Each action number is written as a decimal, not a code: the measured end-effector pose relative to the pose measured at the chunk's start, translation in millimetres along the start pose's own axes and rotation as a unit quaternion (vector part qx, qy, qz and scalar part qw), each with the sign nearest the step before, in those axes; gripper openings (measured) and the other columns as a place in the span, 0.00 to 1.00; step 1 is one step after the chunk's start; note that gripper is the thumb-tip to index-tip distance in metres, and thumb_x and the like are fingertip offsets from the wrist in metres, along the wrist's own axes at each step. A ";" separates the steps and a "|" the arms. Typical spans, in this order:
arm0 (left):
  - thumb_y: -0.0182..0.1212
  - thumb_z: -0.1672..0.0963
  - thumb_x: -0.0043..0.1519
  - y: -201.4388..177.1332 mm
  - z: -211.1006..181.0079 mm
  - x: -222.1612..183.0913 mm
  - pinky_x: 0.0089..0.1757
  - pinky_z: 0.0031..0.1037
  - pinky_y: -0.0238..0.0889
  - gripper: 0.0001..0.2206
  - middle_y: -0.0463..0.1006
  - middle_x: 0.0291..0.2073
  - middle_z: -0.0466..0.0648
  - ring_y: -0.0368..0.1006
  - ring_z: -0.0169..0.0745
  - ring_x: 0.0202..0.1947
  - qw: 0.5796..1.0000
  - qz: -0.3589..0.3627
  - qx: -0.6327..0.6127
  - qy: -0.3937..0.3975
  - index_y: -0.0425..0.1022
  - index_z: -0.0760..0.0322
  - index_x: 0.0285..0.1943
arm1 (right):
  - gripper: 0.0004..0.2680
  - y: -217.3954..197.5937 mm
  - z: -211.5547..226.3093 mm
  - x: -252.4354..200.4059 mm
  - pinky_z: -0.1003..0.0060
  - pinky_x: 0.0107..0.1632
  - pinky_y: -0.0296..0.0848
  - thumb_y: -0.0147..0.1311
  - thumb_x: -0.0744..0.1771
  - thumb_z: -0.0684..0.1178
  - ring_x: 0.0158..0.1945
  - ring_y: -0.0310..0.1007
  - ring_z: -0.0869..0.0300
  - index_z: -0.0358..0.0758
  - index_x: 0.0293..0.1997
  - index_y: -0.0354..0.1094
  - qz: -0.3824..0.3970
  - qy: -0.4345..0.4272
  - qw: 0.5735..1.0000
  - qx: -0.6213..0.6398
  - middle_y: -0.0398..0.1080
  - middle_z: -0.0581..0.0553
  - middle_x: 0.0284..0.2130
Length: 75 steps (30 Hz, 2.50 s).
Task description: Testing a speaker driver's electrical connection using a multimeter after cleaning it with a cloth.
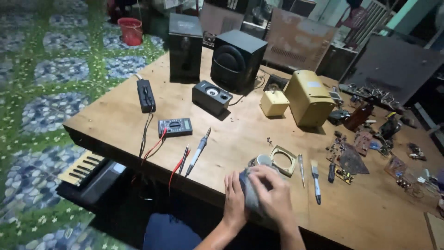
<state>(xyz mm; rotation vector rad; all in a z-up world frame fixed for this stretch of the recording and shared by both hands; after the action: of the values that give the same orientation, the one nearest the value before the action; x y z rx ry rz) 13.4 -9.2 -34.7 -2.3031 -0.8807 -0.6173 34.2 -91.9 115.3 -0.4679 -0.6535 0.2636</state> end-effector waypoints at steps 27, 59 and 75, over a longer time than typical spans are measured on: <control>0.58 0.62 0.58 -11.3 -14.3 2.2 0.67 0.63 0.42 0.32 0.60 0.63 0.75 0.55 0.82 0.65 0.999 -0.017 -0.035 0.020 0.48 0.82 0.71 | 0.03 -9.2 -0.1 4.7 0.67 0.38 0.76 0.57 0.64 0.38 0.32 0.78 0.58 0.33 0.39 0.74 -0.044 -0.032 0.995 -0.087 0.81 0.45 0.38; 0.57 0.57 0.64 -11.3 -17.8 5.5 0.66 0.60 0.47 0.28 0.69 0.53 0.70 0.68 0.74 0.56 0.996 -0.068 0.009 0.064 0.56 0.86 0.68 | 0.03 -4.3 7.1 6.0 0.54 0.56 0.74 0.64 0.65 0.44 0.46 0.82 0.51 0.43 0.31 0.77 -0.009 -0.094 0.991 -0.093 0.81 0.46 0.34; 0.51 0.64 0.60 -25.7 -32.4 15.4 0.66 0.65 0.42 0.27 0.65 0.58 0.73 0.65 0.73 0.56 0.998 -0.017 -0.011 0.053 0.51 0.82 0.68 | 0.05 -15.2 8.8 8.9 0.67 0.43 0.75 0.60 0.64 0.36 0.38 0.78 0.57 0.31 0.41 0.77 -0.021 -0.063 0.995 -0.079 0.79 0.43 0.41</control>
<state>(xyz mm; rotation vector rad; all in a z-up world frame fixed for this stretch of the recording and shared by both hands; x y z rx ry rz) -1.2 -8.5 6.9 -2.2562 -0.8675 -0.7608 36.7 -98.7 133.6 -0.5917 -0.8099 0.2023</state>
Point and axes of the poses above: each hand's wrist, its own x-axis towards the middle knuckle, its own y-axis out of the palm, z = x × y, the point moved 4 cm from there along x, towards the middle knuckle
